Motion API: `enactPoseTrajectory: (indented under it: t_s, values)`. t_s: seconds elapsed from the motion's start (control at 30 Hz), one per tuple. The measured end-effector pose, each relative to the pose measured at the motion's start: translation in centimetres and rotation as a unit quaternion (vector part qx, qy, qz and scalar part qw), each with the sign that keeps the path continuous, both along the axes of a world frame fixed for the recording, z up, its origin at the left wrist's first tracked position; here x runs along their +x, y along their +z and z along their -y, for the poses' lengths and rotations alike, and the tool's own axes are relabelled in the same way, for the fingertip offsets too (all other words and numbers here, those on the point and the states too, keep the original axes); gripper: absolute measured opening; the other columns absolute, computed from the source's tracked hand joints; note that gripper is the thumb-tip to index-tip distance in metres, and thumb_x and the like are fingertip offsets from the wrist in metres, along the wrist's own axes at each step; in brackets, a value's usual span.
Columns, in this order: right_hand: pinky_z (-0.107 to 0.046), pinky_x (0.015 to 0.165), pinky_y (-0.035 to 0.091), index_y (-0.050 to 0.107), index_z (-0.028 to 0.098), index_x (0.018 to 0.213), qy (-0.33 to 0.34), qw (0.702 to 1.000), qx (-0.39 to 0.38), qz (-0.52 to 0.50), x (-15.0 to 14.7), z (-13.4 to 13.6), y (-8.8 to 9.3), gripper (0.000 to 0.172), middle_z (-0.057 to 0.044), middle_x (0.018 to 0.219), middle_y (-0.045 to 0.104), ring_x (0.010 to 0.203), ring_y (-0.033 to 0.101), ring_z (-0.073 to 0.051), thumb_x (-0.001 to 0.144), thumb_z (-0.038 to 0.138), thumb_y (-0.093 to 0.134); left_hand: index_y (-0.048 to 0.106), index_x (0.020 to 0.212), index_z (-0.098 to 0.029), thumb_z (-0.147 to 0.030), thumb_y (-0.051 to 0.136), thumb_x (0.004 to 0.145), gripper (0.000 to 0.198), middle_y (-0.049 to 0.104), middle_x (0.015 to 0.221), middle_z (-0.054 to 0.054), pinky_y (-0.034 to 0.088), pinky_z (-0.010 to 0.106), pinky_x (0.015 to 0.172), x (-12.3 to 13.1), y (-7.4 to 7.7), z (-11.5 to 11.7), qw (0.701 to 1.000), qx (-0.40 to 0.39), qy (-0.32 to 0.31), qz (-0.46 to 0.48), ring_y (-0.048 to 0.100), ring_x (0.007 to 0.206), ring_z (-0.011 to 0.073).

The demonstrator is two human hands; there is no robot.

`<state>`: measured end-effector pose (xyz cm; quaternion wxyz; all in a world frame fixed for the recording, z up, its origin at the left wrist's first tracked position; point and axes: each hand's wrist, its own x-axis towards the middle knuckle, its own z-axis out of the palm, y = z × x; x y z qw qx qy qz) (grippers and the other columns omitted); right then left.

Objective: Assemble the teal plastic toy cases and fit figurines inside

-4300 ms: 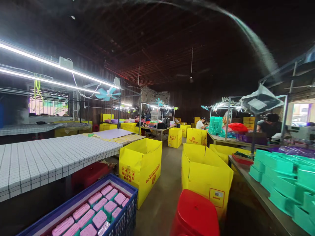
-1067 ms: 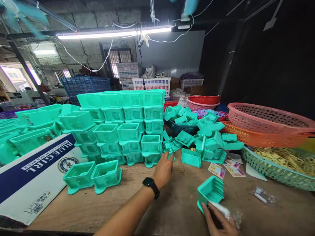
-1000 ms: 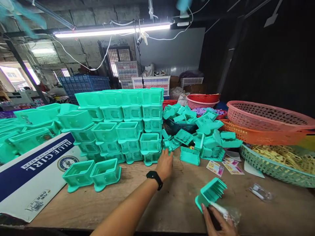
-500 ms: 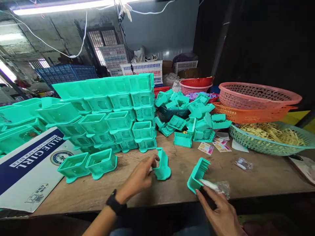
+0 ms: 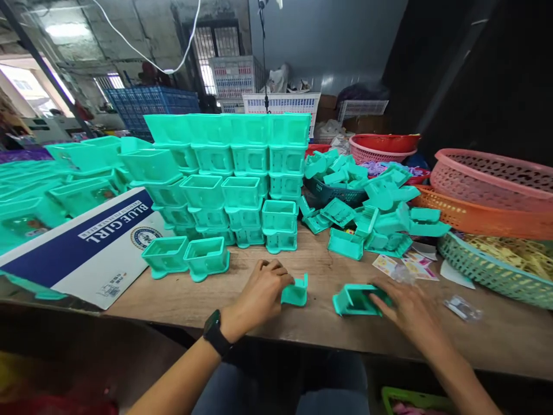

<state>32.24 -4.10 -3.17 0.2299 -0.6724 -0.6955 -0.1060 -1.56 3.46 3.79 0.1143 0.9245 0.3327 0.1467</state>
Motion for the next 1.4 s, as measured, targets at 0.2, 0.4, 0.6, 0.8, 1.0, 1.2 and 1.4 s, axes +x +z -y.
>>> enactPoseTrajectory:
  t_s: [0.2,0.4,0.6,0.8,1.0,1.2,1.4]
  values:
    - [-0.044,0.070,0.061,0.072,0.024,0.129,-0.054,0.994,-0.047,-0.079,-5.4,1.0,0.1,0.057,-0.014,0.109,0.081,0.091,0.079,-0.037,0.094,0.064,0.053,0.072,0.112,-0.024,-0.002,0.050,0.090,0.039,0.072,0.126,0.007,0.043,0.051,0.116,-4.9,-1.4,0.4,0.989,-0.038,0.023,0.143,0.058,0.133,0.0276]
    - [-0.044,0.085,0.066,0.059,0.020,0.149,0.061,0.975,-0.084,-0.197,-6.7,3.2,-1.1,0.082,-0.015,0.133,0.073,0.114,0.074,-0.037,0.082,0.067,0.066,0.016,0.166,-0.026,-0.045,0.098,0.066,0.130,0.025,0.172,0.020,0.027,0.065,0.128,-5.0,-5.8,1.6,0.930,-0.179,0.129,0.295,0.026,0.159,0.0411]
    - [-0.051,0.103,0.059,0.066,0.025,0.141,0.114,0.969,-0.081,-0.204,-11.8,2.9,-2.0,0.054,-0.012,0.130,0.075,0.117,0.073,-0.034,0.095,0.052,0.056,0.009,0.167,-0.023,-0.031,0.101,0.057,0.144,0.029,0.169,0.021,0.026,0.062,0.130,-2.5,-7.8,1.0,0.916,-0.233,0.100,0.311,0.027,0.158,0.0413]
    - [-0.052,0.115,0.049,0.033,0.027,0.165,0.180,0.948,-0.165,-0.204,-11.3,0.5,-1.5,0.103,-0.014,0.161,0.049,0.145,0.051,-0.036,0.077,0.044,0.083,0.013,0.165,-0.021,-0.033,0.098,0.063,0.134,0.035,0.166,0.020,0.031,0.059,0.128,-4.2,-7.6,1.7,0.906,-0.295,0.054,0.299,0.037,0.153,0.0406]
    - [-0.058,0.123,0.034,0.009,0.028,0.170,0.268,0.911,-0.231,-0.211,-12.8,-2.2,-1.6,0.123,-0.017,0.167,0.039,0.154,0.037,-0.038,0.074,0.043,0.086,0.028,0.158,-0.024,-0.031,0.099,0.063,0.119,0.044,0.159,0.014,0.036,0.053,0.127,-4.3,-7.5,1.8,0.900,-0.293,0.020,0.323,0.045,0.148,0.0359]
    - [-0.061,0.124,0.029,0.018,0.024,0.168,0.257,0.920,-0.189,-0.227,-14.1,-2.5,-2.5,0.124,-0.020,0.163,0.044,0.150,0.042,-0.040,0.068,0.048,0.088,0.032,0.153,-0.025,-0.030,0.100,0.062,0.114,0.050,0.154,0.013,0.040,0.051,0.124,-4.0,-7.4,2.3,0.892,-0.277,0.043,0.354,0.050,0.143,0.0347]
    - [-0.056,0.122,0.035,0.017,0.025,0.167,0.255,0.923,-0.175,-0.228,-14.1,-2.1,-2.3,0.124,-0.019,0.161,0.046,0.148,0.045,-0.038,0.069,0.049,0.088,0.031,0.152,-0.023,-0.031,0.095,0.063,0.110,0.049,0.153,0.014,0.042,0.052,0.122,-4.4,-7.9,2.4,0.905,-0.259,0.058,0.331,0.049,0.143,0.0364]
